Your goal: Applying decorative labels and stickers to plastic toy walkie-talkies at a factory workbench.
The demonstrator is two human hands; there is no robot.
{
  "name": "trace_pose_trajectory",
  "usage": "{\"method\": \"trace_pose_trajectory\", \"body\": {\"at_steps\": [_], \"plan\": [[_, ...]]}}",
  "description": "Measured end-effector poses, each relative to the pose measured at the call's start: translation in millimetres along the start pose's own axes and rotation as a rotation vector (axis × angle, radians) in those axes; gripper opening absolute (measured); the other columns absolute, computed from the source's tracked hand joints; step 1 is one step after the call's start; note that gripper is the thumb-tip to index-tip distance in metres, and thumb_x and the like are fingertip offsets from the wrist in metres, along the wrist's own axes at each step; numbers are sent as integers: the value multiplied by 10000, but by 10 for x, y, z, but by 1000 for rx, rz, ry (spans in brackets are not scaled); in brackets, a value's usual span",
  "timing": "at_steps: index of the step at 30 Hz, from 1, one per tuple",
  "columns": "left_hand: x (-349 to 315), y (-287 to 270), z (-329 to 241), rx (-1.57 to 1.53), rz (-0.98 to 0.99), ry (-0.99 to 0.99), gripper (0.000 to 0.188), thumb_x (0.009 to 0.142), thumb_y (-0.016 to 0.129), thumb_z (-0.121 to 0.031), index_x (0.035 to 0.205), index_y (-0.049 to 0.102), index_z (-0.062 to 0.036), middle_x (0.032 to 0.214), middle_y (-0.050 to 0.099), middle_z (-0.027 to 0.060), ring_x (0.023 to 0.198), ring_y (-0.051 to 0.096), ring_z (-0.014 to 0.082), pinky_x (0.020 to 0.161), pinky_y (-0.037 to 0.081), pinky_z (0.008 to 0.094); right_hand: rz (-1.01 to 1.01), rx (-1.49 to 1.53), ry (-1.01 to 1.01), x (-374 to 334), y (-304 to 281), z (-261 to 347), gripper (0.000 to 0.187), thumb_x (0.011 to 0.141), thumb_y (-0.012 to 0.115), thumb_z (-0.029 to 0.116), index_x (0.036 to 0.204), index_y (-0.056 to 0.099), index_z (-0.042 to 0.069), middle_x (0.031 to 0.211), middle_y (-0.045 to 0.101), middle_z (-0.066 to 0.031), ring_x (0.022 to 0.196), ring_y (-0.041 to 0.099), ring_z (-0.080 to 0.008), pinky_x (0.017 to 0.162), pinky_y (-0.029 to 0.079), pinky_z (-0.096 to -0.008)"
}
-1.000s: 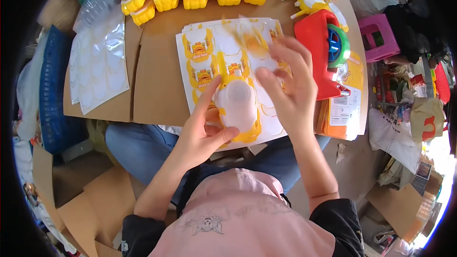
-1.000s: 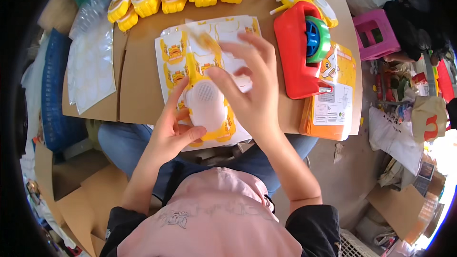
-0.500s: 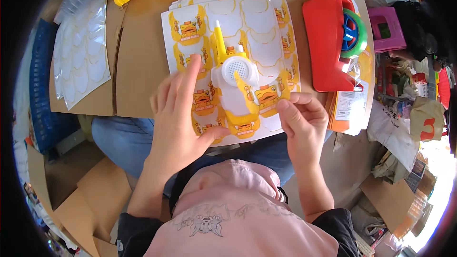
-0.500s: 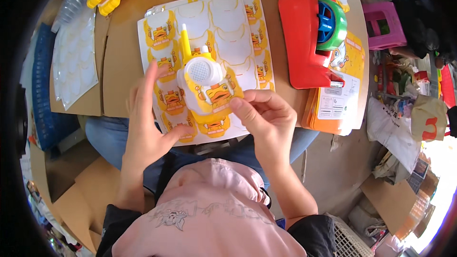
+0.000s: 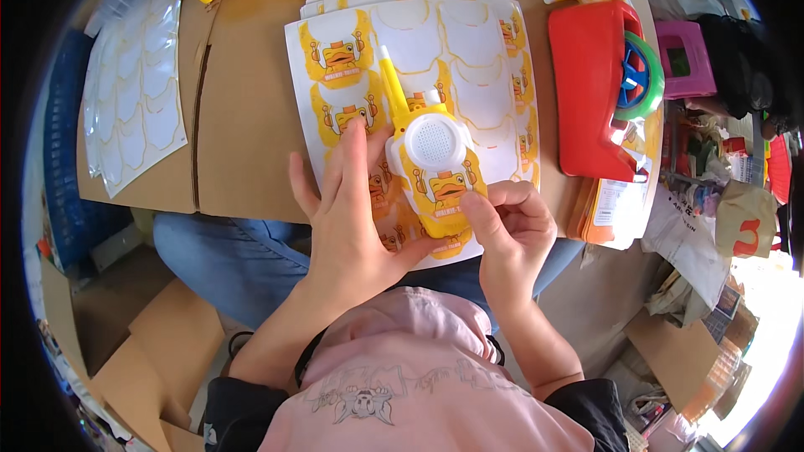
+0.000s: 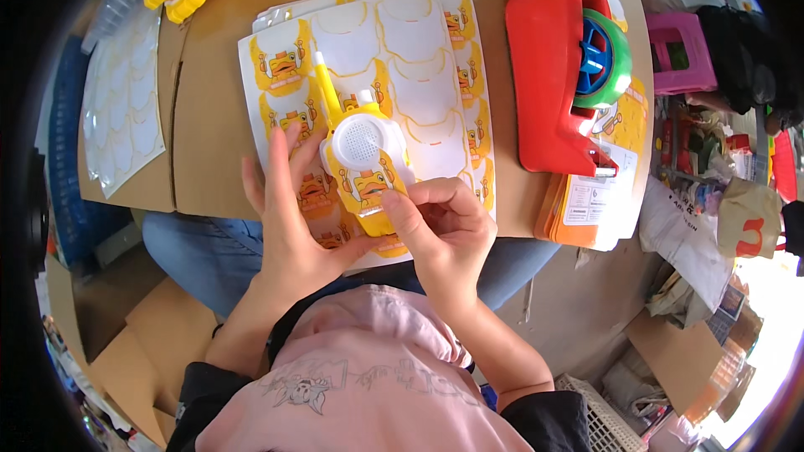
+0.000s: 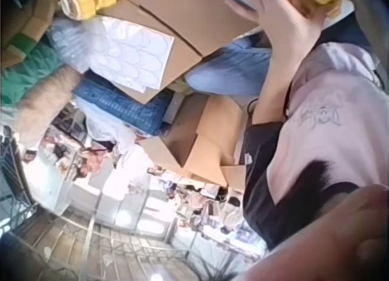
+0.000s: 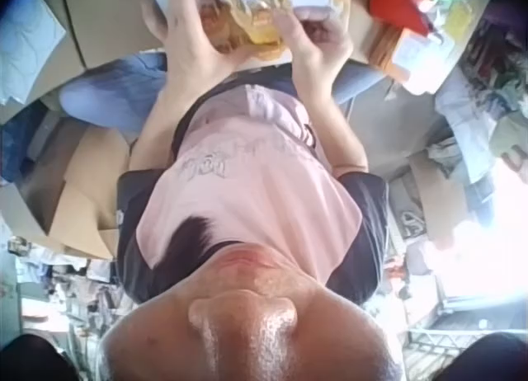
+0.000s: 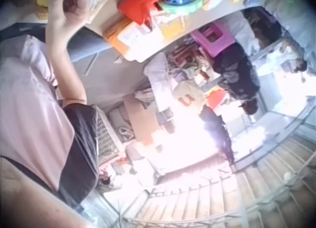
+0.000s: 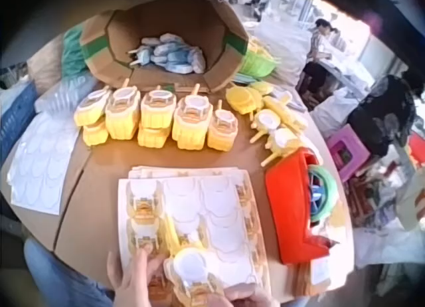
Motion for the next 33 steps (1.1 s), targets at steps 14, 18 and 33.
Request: {"method": "trace_pose_trajectory", "body": {"at_steps": [14,18,33], "plan": [[-29,1,51,-18,-13,-14,1238,571,907,-375,1492,185,30,1426,480,183,1387,370,322,1092,56,657,-49,-88,24,30,11,12,149,826,713,-56,817,592,31,744,599,26,561,477,-7,502,351,-158],[-24,6,57,-42,-45,-19,1032,561,912,-346,1380,378,-16,1418,485,185,1399,359,323,1095,74,647,-49,-91,18,36,-11,-15,155,825,718,-54,816,591,33,752,601,25,556,479,-7,495,352,-158],[-11,-4,22,-5,-51,95,769,573,894,-277,1198,485,-95,1411,479,224,1396,363,365,1095,85,636,14,-70,8,25,-44,-5,131,838,755,-1,855,625,-1,826,659,-13,721,609,-39,662,504,-180]]}}
Point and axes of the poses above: each hand's wrist, its own x-axis towards the middle knuckle, its own y-axis out of the palm, z = x × y, the point moved 3 cm from there along x, towards the middle knuckle
